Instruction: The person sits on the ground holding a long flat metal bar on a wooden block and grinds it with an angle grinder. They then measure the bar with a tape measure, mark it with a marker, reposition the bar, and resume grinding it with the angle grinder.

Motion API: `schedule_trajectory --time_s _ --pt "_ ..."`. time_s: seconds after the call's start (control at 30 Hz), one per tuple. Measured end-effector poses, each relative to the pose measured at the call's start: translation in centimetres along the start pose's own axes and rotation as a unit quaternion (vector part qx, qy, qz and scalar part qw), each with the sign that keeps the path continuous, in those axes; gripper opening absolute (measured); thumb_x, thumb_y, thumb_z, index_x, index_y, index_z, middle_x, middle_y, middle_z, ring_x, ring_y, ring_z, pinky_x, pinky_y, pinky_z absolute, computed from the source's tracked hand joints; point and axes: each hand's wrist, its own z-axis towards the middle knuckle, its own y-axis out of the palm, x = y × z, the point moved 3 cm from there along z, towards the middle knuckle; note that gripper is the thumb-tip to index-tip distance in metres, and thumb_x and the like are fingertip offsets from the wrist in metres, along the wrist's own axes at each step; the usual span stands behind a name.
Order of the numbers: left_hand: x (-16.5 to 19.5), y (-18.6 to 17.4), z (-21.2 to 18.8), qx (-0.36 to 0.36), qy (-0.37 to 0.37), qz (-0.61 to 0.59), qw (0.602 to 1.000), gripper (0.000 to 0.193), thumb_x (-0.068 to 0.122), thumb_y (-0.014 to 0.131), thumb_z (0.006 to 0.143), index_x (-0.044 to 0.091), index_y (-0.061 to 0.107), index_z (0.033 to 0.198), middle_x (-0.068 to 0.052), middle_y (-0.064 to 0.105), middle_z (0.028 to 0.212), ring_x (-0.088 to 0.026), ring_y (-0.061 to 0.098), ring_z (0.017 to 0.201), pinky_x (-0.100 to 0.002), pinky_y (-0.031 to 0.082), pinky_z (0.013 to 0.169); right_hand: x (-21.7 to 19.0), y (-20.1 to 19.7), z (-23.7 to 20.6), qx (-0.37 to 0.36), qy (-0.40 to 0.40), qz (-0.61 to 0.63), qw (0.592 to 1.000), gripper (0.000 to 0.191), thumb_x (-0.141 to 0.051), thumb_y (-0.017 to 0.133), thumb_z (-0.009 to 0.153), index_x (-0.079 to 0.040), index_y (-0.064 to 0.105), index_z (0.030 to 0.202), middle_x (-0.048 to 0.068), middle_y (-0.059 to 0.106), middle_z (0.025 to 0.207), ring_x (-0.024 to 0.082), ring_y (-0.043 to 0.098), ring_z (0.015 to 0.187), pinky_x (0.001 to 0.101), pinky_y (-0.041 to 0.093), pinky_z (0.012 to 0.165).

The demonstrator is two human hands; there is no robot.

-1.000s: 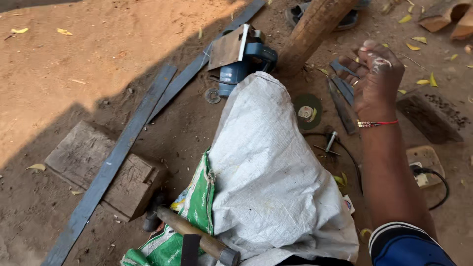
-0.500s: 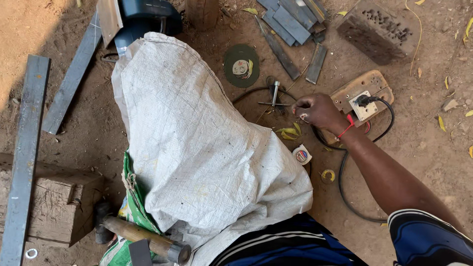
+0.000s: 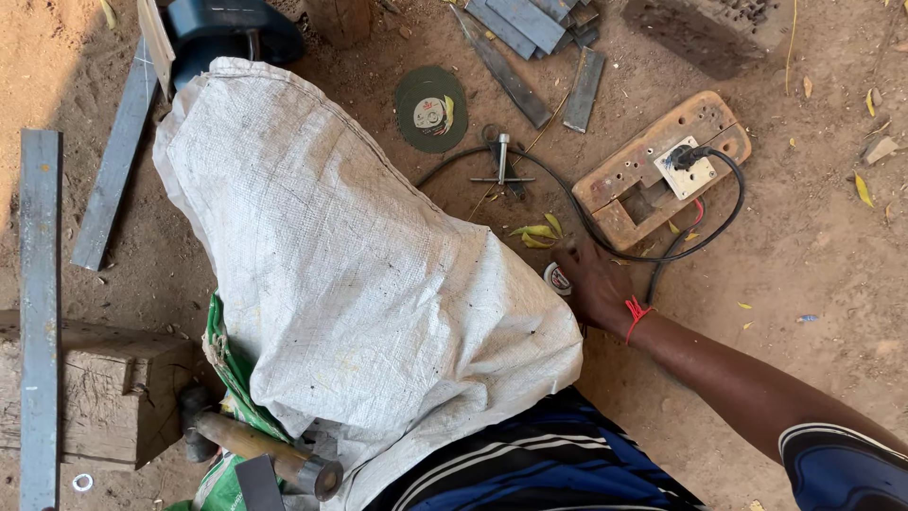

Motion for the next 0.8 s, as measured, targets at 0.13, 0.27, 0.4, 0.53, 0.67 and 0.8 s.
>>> schedule_trajectory --time_s 0.13,0.27,0.4,0.53,0.67,0.8 --pt "8.6 -9.3 -6.5 0.190 0.289 -0.209 0.915 0.035 0.029 0.080 0.081 0.004 0.074 0.104 -0.021 0.065 0.131 -0.040 0.057 0.134 -0.050 0.048 0.112 2.0 1.4 0.8 0.020 -0.034 0.098 0.994 0.066 -0.041 0.088 0.066 -0.015 0.065 0.122 0.019 0.061 0.114 0.038 0.061 0.109 0.0502 0.055 0.084" --pt "22.9 -14.5 -19.6 0.212 0.549 -0.370 0.719 0.035 0.035 0.081 0.085 0.009 0.077 0.107 -0.015 0.067 0.134 -0.033 0.054 0.136 -0.056 0.037 0.115 5.8 1.1 0.9 -0.095 0.087 0.555 0.822 0.056 -0.031 0.086 0.075 -0.007 0.067 0.122 0.015 0.067 0.111 0.030 0.066 0.100 0.0435 0.057 0.082" --pt "33.1 -17.3 -23.0 0.170 0.674 -0.251 0.674 0.048 0.030 0.076 0.072 0.007 0.075 0.114 -0.014 0.068 0.126 -0.033 0.055 0.131 -0.059 0.031 0.118 6.2 0.0 0.1 -0.197 0.120 0.866 0.443 0.050 -0.039 0.080 0.083 -0.001 0.066 0.113 0.014 0.072 0.103 0.030 0.074 0.092 0.0430 0.062 0.068" --pt "32.6 -20.5 -20.8 0.235 0.609 -0.200 0.731 0.019 0.012 0.075 0.083 0.006 0.073 0.101 -0.007 0.071 0.111 -0.027 0.064 0.116 -0.058 0.039 0.115 5.3 0.8 0.5 -0.118 0.121 0.799 0.577 0.025 -0.024 0.078 0.084 -0.008 0.066 0.100 0.009 0.073 0.107 0.027 0.071 0.089 0.0438 0.059 0.065" --pt "28.1 -22.3 -19.8 0.319 0.477 -0.291 0.766 0.025 0.003 0.073 0.082 0.006 0.075 0.107 -0.005 0.072 0.115 -0.026 0.066 0.113 -0.050 0.046 0.106 2.6 1.3 1.4 0.034 -0.052 0.482 0.874 0.017 -0.022 0.076 0.083 -0.011 0.076 0.096 0.006 0.072 0.103 0.025 0.070 0.092 0.0434 0.058 0.077" --pt "26.5 -22.6 -20.1 0.358 0.401 -0.281 0.795 0.030 0.006 0.077 0.077 0.012 0.078 0.107 -0.003 0.069 0.100 -0.027 0.065 0.100 -0.048 0.047 0.091 -0.7 2.3 2.3 0.035 -0.061 0.248 0.966 0.012 -0.023 0.077 0.078 -0.019 0.079 0.089 0.004 0.070 0.101 0.027 0.071 0.088 0.0442 0.056 0.073"
